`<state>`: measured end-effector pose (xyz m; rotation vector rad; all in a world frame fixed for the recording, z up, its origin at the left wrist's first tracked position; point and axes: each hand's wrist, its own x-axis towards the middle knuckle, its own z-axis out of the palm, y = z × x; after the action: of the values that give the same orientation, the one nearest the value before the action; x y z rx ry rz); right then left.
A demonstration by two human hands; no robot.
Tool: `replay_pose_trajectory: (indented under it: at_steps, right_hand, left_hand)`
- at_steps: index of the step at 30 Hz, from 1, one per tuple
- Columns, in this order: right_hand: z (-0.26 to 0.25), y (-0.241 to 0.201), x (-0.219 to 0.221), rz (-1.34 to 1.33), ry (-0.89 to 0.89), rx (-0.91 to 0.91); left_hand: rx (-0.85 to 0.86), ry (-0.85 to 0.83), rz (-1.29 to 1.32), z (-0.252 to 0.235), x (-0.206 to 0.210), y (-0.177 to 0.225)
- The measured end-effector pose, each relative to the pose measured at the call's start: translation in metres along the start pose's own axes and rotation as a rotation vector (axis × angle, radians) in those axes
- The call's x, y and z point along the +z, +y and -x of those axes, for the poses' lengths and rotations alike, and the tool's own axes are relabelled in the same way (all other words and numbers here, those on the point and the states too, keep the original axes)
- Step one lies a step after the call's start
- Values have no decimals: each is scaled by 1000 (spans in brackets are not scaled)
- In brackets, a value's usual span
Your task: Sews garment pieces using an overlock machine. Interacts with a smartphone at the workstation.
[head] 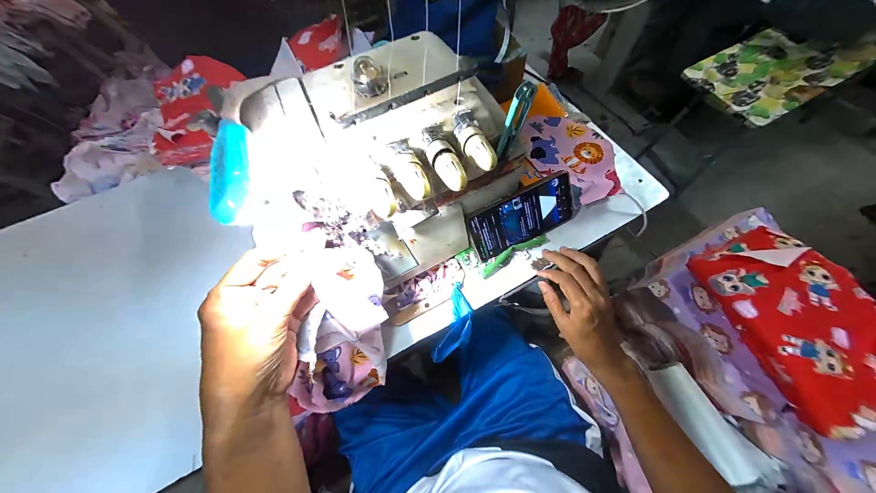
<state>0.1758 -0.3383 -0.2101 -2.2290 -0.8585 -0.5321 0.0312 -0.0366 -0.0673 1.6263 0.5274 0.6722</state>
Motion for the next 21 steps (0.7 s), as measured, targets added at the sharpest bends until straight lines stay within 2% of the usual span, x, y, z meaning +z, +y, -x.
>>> replay_pose_trajectory:
  at_steps: [8,21]
  right_hand:
    - [-18,8,9,-39,-11,-83]
    - [-26,10,17,-42,-26,-99]
  left_hand:
    - [-19,18,-77,0,2,2]
    - [-28,9,-94,0,0,3]
